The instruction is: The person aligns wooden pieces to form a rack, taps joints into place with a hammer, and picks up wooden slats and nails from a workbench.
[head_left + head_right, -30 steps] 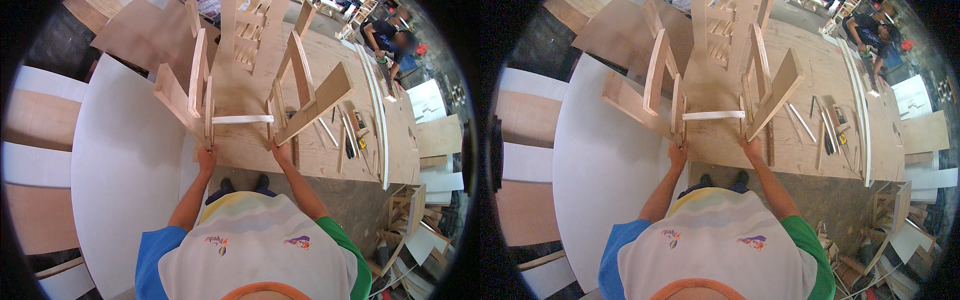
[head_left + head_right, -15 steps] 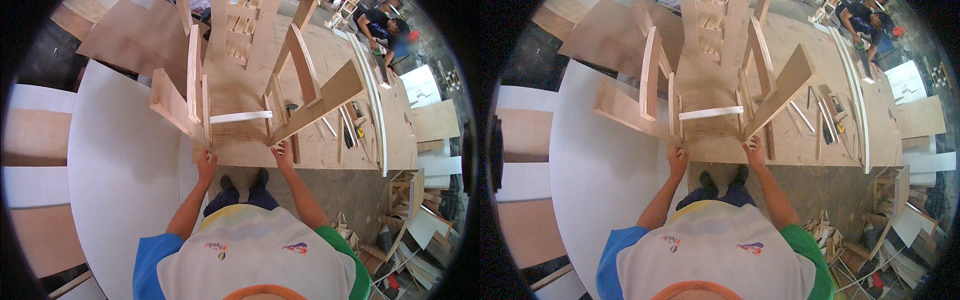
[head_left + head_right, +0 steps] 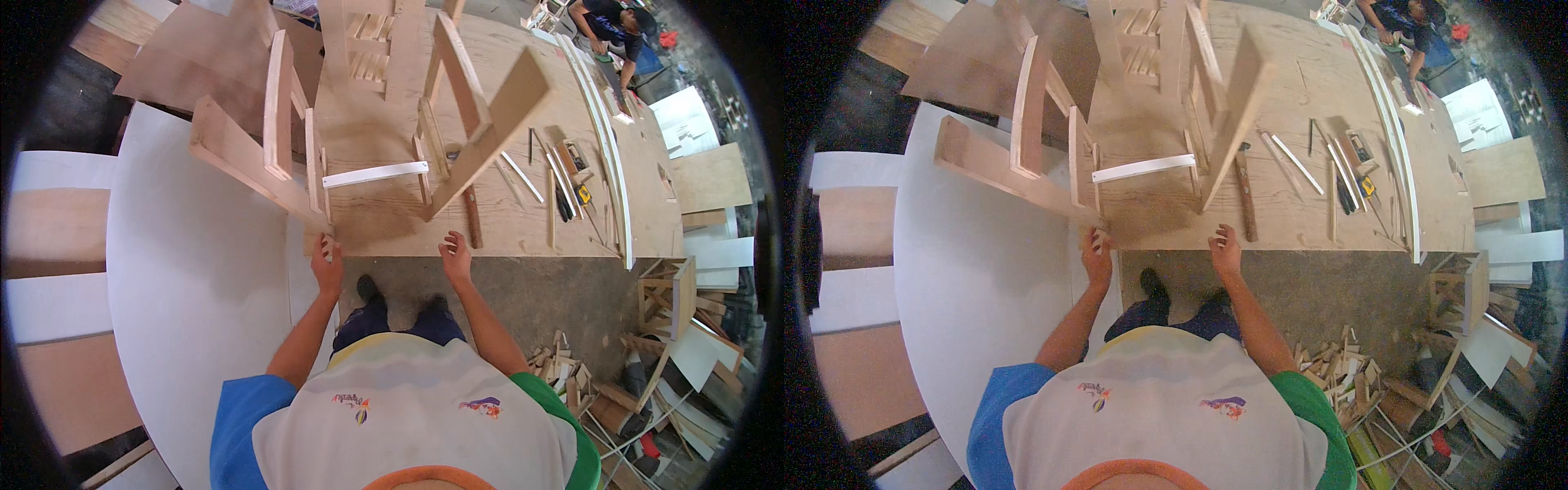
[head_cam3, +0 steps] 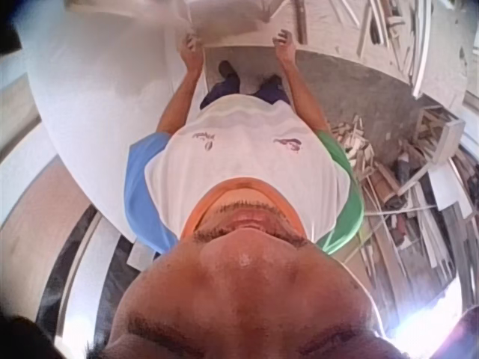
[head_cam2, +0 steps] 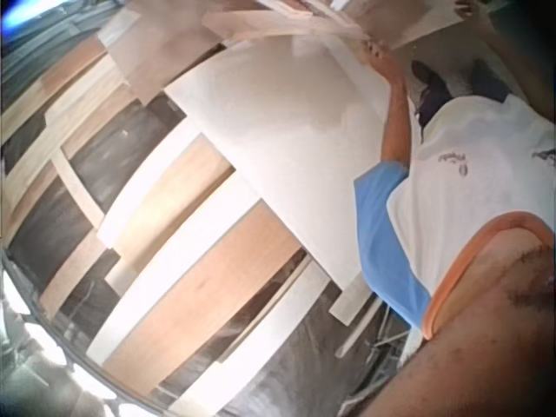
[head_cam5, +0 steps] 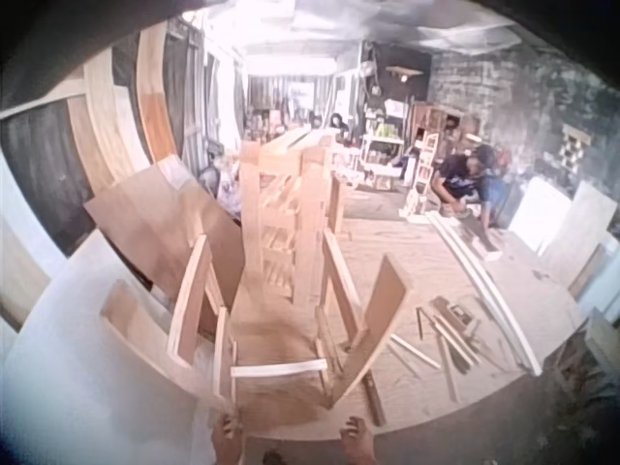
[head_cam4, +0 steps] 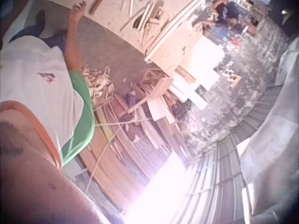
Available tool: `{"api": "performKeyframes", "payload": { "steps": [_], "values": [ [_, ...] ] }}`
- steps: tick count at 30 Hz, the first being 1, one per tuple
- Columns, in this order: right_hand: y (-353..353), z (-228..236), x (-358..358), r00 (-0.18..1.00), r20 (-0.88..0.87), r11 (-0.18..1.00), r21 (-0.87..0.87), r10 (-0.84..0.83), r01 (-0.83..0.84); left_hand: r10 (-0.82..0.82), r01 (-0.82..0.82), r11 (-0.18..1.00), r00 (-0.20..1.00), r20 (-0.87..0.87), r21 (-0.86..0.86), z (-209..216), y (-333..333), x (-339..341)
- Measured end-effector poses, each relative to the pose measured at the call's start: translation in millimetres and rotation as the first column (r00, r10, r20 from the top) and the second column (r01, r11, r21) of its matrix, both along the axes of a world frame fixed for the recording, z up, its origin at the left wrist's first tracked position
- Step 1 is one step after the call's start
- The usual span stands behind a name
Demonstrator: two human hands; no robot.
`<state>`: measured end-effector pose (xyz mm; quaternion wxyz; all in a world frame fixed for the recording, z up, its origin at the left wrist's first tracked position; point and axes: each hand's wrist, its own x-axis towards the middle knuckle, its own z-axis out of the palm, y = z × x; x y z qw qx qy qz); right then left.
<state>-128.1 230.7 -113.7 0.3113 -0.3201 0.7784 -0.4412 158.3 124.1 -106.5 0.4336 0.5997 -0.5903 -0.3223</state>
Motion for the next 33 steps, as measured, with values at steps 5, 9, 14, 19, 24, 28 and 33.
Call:
{"api": "performKeyframes", "payload": {
  "steps": [5, 9, 14, 19, 24, 28, 33],
  "values": [
    [19.8, -1.5, -31.7, 0.997, 0.005, 0.996, -0.060, 0.073, -0.072, -0.006, 0.008, 0.999, 0.998, 0.056, -0.037, 4.1, 43.2, -31.0],
    [57.8, 3.7, -68.5, 0.984, 0.050, 0.985, -0.035, 0.170, -0.169, -0.141, 0.141, 0.990, 0.990, -0.021, 0.019, 1.2, 88.2, -82.5],
    [127.8, -22.8, -130.2, 0.988, 0.092, 0.986, -0.127, 0.122, -0.110, -0.435, 0.465, 0.880, 0.873, -0.221, 0.102, 4.1, 132.4, -172.1],
    [178.6, -32.2, -175.7, 0.989, 0.117, 0.996, -0.008, 0.090, -0.090, -0.576, 0.618, 0.781, 0.769, -0.275, 0.090, 0.6, 157.3, -248.9],
    [159.4, -41.2, -218.3, 0.992, 0.036, 0.993, 0.001, 0.122, -0.122, -0.647, 0.714, 0.684, 0.689, -0.326, 0.149, 12.2, 149.0, -298.9],
    [116.4, -51.8, -250.2, 0.995, 0.063, 0.996, -0.050, 0.071, -0.068, -0.679, 0.743, 0.643, 0.666, -0.310, 0.186, -7.7, 120.2, -319.6],
    [73.0, -26.3, -280.7, 0.997, 0.004, 0.997, 0.019, 0.079, -0.080, -0.650, 0.725, 0.615, 0.688, -0.323, 0.310, -29.4, 77.3, -361.3]
  ]
}}
